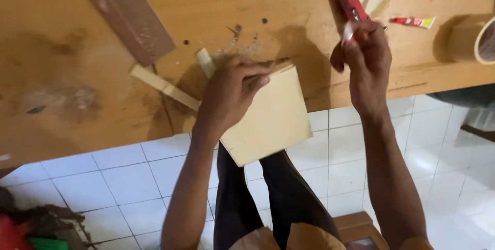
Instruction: The person assembles a small wooden box by fitting panels together and applying glue to the edges by hand.
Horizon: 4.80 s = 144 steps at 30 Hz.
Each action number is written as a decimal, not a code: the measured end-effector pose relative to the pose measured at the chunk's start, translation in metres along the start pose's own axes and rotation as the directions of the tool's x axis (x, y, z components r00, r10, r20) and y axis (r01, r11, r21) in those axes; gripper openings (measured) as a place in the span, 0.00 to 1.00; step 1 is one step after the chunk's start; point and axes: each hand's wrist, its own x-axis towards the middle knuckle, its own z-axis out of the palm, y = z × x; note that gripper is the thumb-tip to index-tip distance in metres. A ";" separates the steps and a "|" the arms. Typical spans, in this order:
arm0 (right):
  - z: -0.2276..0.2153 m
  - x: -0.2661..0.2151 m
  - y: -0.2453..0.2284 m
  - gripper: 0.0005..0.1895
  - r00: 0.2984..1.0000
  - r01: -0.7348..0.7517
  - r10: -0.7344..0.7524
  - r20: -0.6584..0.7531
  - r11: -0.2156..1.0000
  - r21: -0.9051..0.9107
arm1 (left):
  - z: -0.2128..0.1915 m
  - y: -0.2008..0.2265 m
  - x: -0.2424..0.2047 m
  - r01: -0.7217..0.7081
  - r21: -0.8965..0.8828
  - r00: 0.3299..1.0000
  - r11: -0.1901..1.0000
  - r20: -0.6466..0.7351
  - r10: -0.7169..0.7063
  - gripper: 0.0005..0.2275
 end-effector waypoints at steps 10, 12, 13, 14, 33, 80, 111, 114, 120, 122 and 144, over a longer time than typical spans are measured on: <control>0.009 -0.031 0.037 0.05 0.948 -0.260 0.256 -0.188 0.966 0.000 | 0.027 0.006 0.019 -0.103 0.183 0.981 0.978 -0.143 0.130 0.12; 0.016 -0.028 0.029 0.06 0.930 -0.279 0.302 -0.210 0.951 0.132 | 0.028 0.012 0.008 -0.092 0.070 0.971 0.993 -0.215 0.105 0.13; 0.023 -0.027 0.027 0.06 0.931 -0.276 0.298 -0.211 0.952 0.131 | 0.031 0.013 0.005 -0.095 0.070 0.970 0.993 -0.216 0.108 0.13; 0.030 -0.026 0.025 0.08 0.948 -0.222 0.237 -0.212 0.971 0.091 | 0.035 0.013 0.002 -0.077 0.047 0.962 0.996 -0.261 0.086 0.11; 0.078 -0.024 0.040 0.11 0.902 -0.102 -0.049 -0.429 0.942 -0.321 | 0.038 -0.036 -0.048 -0.208 0.194 0.815 0.959 -0.508 0.279 0.08; 0.083 -0.027 0.044 0.10 0.810 -0.135 -0.021 -0.587 0.966 -0.221 | 0.040 -0.050 -0.043 -0.249 0.240 0.767 0.938 -0.543 0.342 0.05; 0.091 -0.022 0.045 0.14 0.795 -0.066 -0.129 -0.593 0.953 -0.296 | 0.039 -0.050 -0.043 -0.237 0.223 0.780 0.945 -0.537 0.322 0.05; 0.091 -0.027 0.044 0.10 0.792 -0.121 -0.117 -0.600 0.932 -0.341 | 0.039 -0.048 -0.042 -0.241 0.238 0.763 0.941 -0.553 0.335 0.05; 0.094 -0.036 0.046 0.09 0.840 -0.047 -0.163 -0.517 0.928 -0.369 | 0.041 -0.050 -0.043 -0.235 0.257 0.760 0.938 -0.553 0.342 0.05; 0.095 -0.038 0.043 0.10 0.853 -0.060 -0.148 -0.501 0.925 -0.376 | 0.040 -0.049 -0.044 -0.234 0.244 0.768 0.941 -0.548 0.333 0.05; 0.101 -0.037 0.043 0.09 0.835 -0.052 -0.129 -0.535 0.949 -0.310 | 0.041 -0.048 -0.043 -0.264 0.233 0.730 0.936 -0.587 0.351 0.05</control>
